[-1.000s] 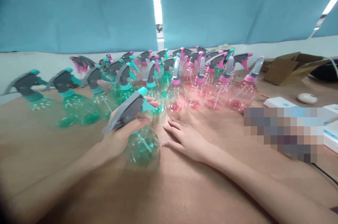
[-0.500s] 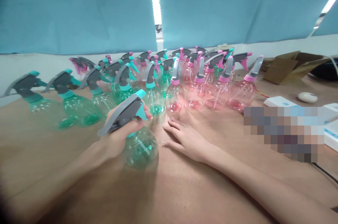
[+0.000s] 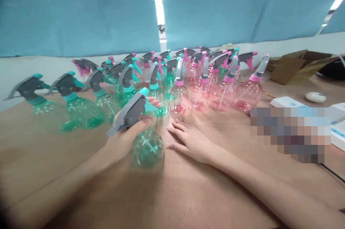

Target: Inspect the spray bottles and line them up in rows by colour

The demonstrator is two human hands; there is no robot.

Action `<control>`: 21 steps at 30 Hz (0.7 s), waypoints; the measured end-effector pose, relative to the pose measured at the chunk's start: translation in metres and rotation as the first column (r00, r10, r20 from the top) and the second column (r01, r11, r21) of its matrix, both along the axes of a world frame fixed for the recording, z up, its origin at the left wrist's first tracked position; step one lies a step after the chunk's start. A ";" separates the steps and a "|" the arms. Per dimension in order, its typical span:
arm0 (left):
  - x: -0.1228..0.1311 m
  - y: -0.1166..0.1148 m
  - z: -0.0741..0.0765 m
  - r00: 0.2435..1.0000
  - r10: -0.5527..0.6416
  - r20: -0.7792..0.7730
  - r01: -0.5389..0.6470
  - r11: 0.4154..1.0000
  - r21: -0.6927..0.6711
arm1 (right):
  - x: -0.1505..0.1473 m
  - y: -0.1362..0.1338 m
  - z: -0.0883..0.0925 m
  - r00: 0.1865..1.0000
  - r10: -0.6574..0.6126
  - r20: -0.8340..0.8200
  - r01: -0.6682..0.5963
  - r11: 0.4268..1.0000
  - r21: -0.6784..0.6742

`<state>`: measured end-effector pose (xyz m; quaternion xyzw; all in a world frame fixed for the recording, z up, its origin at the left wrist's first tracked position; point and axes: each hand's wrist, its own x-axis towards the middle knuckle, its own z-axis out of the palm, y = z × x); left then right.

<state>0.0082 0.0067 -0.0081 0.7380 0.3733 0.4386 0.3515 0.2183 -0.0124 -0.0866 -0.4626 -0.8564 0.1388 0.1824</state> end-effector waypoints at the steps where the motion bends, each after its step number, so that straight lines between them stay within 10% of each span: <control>1: 0.000 0.000 -0.001 1.000 0.005 0.006 -0.005 1.000 0.001 | 0.000 0.000 0.000 1.000 0.000 0.006 0.000 1.000 0.001; 21: 0.004 0.001 0.005 1.000 -0.023 -0.003 0.023 0.998 0.056 | -0.002 0.001 -0.002 1.000 0.002 -0.005 -0.002 1.000 -0.014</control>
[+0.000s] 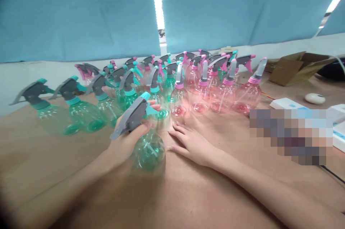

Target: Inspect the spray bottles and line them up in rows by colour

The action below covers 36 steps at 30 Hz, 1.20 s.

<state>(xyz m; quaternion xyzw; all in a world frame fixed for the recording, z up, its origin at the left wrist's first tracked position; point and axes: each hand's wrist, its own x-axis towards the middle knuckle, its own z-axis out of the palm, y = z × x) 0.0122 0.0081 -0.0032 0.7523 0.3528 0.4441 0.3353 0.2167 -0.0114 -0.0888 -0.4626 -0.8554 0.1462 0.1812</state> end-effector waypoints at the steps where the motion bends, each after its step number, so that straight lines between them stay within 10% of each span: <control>1: 0.000 0.000 0.000 1.000 -0.007 0.000 0.007 1.000 -0.005 | 0.000 0.000 0.000 1.000 -0.002 -0.007 0.002 1.000 0.003; 36: -0.004 -0.003 0.008 0.997 -0.073 -0.033 0.071 0.995 -0.073 | 0.005 0.001 -0.001 0.999 -0.011 -0.042 0.009 0.998 -0.061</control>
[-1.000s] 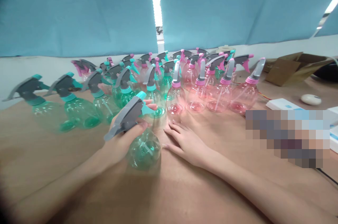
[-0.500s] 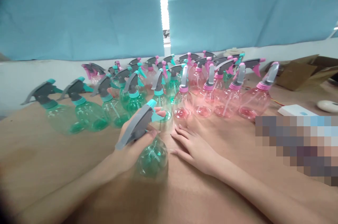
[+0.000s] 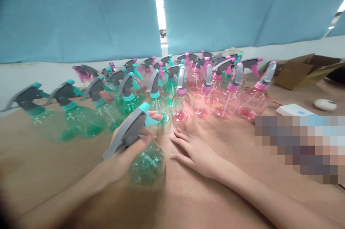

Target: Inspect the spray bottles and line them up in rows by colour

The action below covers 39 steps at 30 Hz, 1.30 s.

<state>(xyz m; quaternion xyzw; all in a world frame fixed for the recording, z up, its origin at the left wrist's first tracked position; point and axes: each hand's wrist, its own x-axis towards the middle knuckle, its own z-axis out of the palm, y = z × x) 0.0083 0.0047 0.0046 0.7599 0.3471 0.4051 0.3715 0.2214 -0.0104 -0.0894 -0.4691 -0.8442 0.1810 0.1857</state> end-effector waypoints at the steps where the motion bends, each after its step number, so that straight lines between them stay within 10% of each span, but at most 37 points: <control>1: 0.001 0.000 0.001 1.000 -0.001 0.009 0.001 1.000 -0.008 | 0.000 0.000 0.000 1.000 -0.001 0.001 0.001 1.000 0.003; 39: -0.002 0.001 0.000 1.000 0.024 0.018 -0.024 0.999 0.035 | 0.001 0.000 -0.004 1.000 -0.004 0.016 0.004 1.000 0.029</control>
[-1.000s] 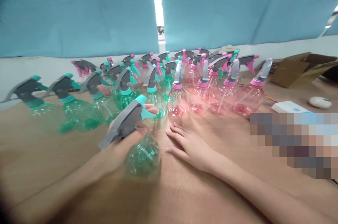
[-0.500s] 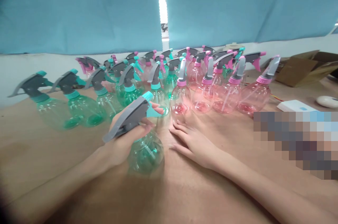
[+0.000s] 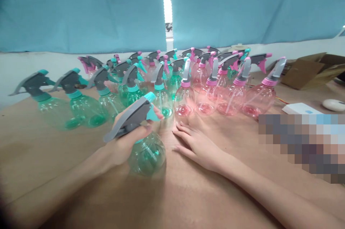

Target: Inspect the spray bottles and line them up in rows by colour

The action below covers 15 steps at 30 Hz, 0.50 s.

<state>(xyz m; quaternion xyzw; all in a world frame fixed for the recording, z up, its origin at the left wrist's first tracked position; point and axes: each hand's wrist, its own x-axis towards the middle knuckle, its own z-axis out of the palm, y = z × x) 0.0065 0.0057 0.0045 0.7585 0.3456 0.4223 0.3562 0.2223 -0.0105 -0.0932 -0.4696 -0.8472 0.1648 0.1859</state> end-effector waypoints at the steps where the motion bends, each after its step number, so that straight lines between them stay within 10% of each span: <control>1: 0.000 0.000 0.000 1.000 0.001 0.002 -0.001 1.000 -0.004 | 0.000 0.000 0.000 1.000 -0.001 0.007 0.001 1.000 0.000; 15: 0.001 0.000 -0.003 1.000 0.007 0.003 -0.007 1.000 -0.010 | 0.000 0.000 -0.001 1.000 0.003 0.002 -0.003 1.000 0.006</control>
